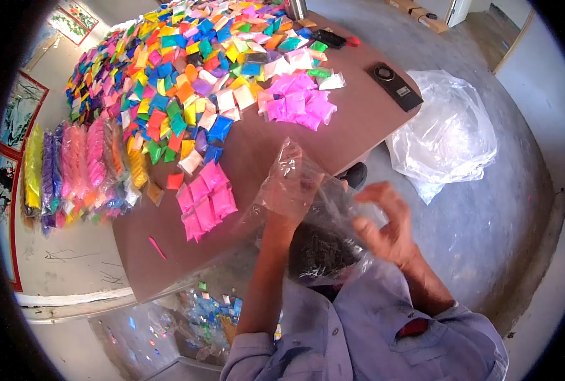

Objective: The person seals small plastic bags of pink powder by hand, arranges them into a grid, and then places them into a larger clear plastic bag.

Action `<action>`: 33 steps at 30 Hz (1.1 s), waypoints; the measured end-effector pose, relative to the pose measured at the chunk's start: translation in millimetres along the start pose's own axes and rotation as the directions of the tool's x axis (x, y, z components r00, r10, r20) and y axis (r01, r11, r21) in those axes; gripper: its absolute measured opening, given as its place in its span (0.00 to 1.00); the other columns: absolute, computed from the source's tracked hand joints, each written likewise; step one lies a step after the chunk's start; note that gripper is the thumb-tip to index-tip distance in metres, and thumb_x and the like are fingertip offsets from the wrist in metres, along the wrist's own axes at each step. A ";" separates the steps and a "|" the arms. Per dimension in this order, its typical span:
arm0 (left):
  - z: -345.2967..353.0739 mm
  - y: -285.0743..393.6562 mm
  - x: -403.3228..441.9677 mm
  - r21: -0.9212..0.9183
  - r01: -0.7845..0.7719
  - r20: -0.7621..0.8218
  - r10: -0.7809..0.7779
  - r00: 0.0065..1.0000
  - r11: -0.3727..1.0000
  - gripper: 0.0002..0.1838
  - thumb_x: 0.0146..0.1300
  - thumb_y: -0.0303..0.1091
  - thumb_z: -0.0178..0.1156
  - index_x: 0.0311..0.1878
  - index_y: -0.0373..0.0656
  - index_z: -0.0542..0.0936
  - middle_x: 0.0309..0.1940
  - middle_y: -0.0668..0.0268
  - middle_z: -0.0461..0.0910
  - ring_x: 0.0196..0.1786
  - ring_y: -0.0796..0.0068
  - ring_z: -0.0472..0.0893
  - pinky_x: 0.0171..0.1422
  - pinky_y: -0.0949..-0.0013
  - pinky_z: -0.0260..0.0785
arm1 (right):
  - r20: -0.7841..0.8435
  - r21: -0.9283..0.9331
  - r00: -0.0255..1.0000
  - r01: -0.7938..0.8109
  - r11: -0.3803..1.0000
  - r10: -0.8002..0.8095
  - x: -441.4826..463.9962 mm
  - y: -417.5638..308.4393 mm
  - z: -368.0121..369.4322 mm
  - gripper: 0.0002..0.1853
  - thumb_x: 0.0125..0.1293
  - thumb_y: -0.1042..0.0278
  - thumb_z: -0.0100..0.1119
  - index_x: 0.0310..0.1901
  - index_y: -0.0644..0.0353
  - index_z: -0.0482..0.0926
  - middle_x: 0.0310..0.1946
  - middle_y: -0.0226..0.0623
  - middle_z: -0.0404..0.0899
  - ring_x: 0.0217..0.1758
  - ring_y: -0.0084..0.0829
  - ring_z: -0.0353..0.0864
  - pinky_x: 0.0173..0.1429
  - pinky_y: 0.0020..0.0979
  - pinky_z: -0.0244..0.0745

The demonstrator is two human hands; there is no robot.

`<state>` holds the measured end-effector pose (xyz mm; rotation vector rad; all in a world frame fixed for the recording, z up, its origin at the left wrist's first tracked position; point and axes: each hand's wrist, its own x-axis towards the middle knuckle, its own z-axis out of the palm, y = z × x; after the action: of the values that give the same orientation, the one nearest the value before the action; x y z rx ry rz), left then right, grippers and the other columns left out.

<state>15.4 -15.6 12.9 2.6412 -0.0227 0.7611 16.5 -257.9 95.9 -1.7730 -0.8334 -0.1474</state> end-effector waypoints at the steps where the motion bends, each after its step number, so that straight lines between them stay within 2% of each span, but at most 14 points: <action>1: -0.1 -0.8 0.9 0.014 0.002 0.008 -0.002 1.000 1.000 0.43 0.65 0.50 0.74 0.79 0.46 0.70 0.75 0.49 0.72 0.73 0.43 0.75 0.72 0.46 0.76 | -0.079 -0.017 0.991 -0.113 0.993 0.112 -1.4 14.8 -1.9 0.13 0.68 0.66 0.71 0.50 0.62 0.85 0.41 0.47 0.85 0.46 0.46 0.85 0.53 0.42 0.79; 3: -3.6 1.5 4.4 0.023 -0.029 0.000 0.029 1.000 0.999 0.40 0.67 0.50 0.73 0.77 0.43 0.72 0.72 0.46 0.75 0.70 0.42 0.78 0.70 0.47 0.77 | -0.160 -0.028 0.961 -0.232 0.972 0.225 -6.4 37.8 -5.4 0.15 0.71 0.62 0.70 0.52 0.63 0.85 0.43 0.46 0.85 0.50 0.44 0.84 0.58 0.41 0.77; 5: -8.7 10.4 8.2 0.027 -0.060 -0.008 0.060 0.998 0.998 0.37 0.69 0.51 0.71 0.75 0.40 0.74 0.69 0.44 0.78 0.66 0.41 0.82 0.68 0.48 0.78 | 0.106 0.232 0.728 -0.681 0.695 0.678 -14.1 57.5 -9.4 0.26 0.81 0.45 0.58 0.56 0.67 0.83 0.47 0.41 0.86 0.51 0.35 0.84 0.59 0.38 0.77; 6: -12.0 16.4 9.7 -0.010 0.072 0.116 -0.070 0.991 0.997 0.39 0.69 0.52 0.71 0.76 0.41 0.72 0.71 0.45 0.76 0.68 0.40 0.79 0.70 0.46 0.75 | 0.238 0.249 0.692 -0.722 0.646 0.682 -16.6 68.9 -10.6 0.27 0.82 0.45 0.58 0.58 0.68 0.82 0.49 0.39 0.86 0.52 0.32 0.84 0.58 0.36 0.78; 7: -13.9 20.4 11.6 -0.029 0.204 0.241 -0.192 0.951 0.978 0.41 0.68 0.53 0.71 0.78 0.43 0.70 0.73 0.47 0.74 0.70 0.38 0.75 0.72 0.44 0.73 | 0.235 0.248 0.689 -0.724 0.643 0.685 -21.4 75.2 -8.4 0.27 0.82 0.45 0.58 0.58 0.68 0.82 0.49 0.39 0.86 0.52 0.32 0.84 0.58 0.36 0.78; 9: -15.0 23.3 14.7 -0.070 0.224 0.260 -0.199 0.945 0.972 0.40 0.69 0.53 0.70 0.77 0.42 0.71 0.71 0.46 0.75 0.70 0.38 0.75 0.73 0.43 0.72 | 0.440 0.177 0.612 -0.776 0.605 0.657 -26.3 79.6 -3.3 0.27 0.81 0.46 0.59 0.59 0.68 0.83 0.47 0.38 0.87 0.51 0.28 0.84 0.57 0.34 0.79; 11: -16.7 24.2 17.1 -0.108 0.244 0.276 -0.207 0.939 0.964 0.39 0.69 0.53 0.69 0.76 0.41 0.72 0.70 0.46 0.75 0.70 0.37 0.75 0.73 0.42 0.70 | 0.449 0.244 0.636 -0.763 0.598 0.628 -22.6 75.4 0.0 0.25 0.82 0.48 0.60 0.58 0.68 0.84 0.44 0.35 0.88 0.48 0.25 0.85 0.54 0.32 0.81; 13: -20.0 23.9 20.1 -0.075 0.038 0.273 -0.016 0.962 0.996 0.34 0.70 0.50 0.69 0.72 0.40 0.76 0.69 0.46 0.76 0.70 0.38 0.75 0.73 0.43 0.70 | 0.369 0.374 0.657 -0.753 0.541 0.658 -21.5 79.1 3.7 0.22 0.82 0.51 0.60 0.56 0.66 0.85 0.40 0.32 0.88 0.44 0.23 0.85 0.50 0.30 0.81; 14: -22.3 26.4 21.2 -0.075 0.039 0.271 -0.017 0.962 0.996 0.34 0.70 0.50 0.69 0.72 0.40 0.76 0.69 0.46 0.76 0.70 0.38 0.75 0.73 0.43 0.70 | 0.371 0.373 0.657 -0.753 0.542 0.656 -17.4 79.6 4.5 0.22 0.82 0.51 0.60 0.56 0.66 0.85 0.40 0.32 0.88 0.44 0.23 0.85 0.50 0.30 0.81; 16: -29.7 38.7 22.9 -0.102 -0.116 0.277 0.140 0.951 0.988 0.28 0.71 0.46 0.69 0.66 0.37 0.80 0.68 0.46 0.78 0.69 0.41 0.77 0.73 0.44 0.70 | 0.234 0.483 0.701 -0.685 0.545 0.674 -3.9 80.3 4.7 0.19 0.82 0.54 0.61 0.54 0.64 0.86 0.38 0.30 0.87 0.40 0.21 0.85 0.46 0.29 0.81; 21: -43.9 51.6 24.2 -0.168 -0.204 0.307 0.248 0.919 0.964 0.27 0.68 0.43 0.70 0.67 0.41 0.80 0.70 0.50 0.76 0.72 0.44 0.75 0.74 0.46 0.70 | 0.098 0.497 0.746 -0.611 0.617 0.659 28.9 84.8 6.2 0.16 0.82 0.59 0.61 0.52 0.65 0.87 0.36 0.28 0.86 0.38 0.18 0.81 0.44 0.25 0.77; 23: -49.0 49.8 25.2 -0.171 -0.319 0.316 0.358 0.878 0.932 0.29 0.68 0.44 0.71 0.69 0.44 0.80 0.71 0.54 0.76 0.74 0.46 0.74 0.76 0.47 0.69 | 0.096 0.510 0.786 -0.566 0.648 0.611 41.7 84.9 7.1 0.16 0.82 0.59 0.61 0.54 0.66 0.87 0.37 0.27 0.87 0.37 0.18 0.81 0.44 0.25 0.77; 26: -52.3 47.1 26.8 -0.256 -0.294 0.245 0.356 0.902 0.921 0.28 0.67 0.44 0.72 0.68 0.46 0.81 0.72 0.57 0.76 0.75 0.48 0.74 0.78 0.46 0.67 | 0.113 0.483 0.802 -0.560 0.673 0.586 56.9 96.8 13.5 0.16 0.82 0.60 0.61 0.55 0.66 0.87 0.38 0.27 0.86 0.39 0.17 0.80 0.44 0.24 0.76; 33: -45.0 35.1 34.9 -0.232 -0.276 0.195 0.323 0.926 0.933 0.26 0.63 0.42 0.72 0.64 0.43 0.84 0.72 0.56 0.77 0.76 0.47 0.72 0.77 0.42 0.66 | 0.164 0.480 0.827 -0.543 0.690 0.537 95.5 102.8 27.5 0.16 0.82 0.58 0.61 0.55 0.63 0.88 0.38 0.24 0.84 0.38 0.16 0.76 0.44 0.24 0.74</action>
<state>18.0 -28.1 78.5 2.5435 -0.5533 0.5061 140.8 -203.6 50.8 -1.4307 -0.2717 0.4464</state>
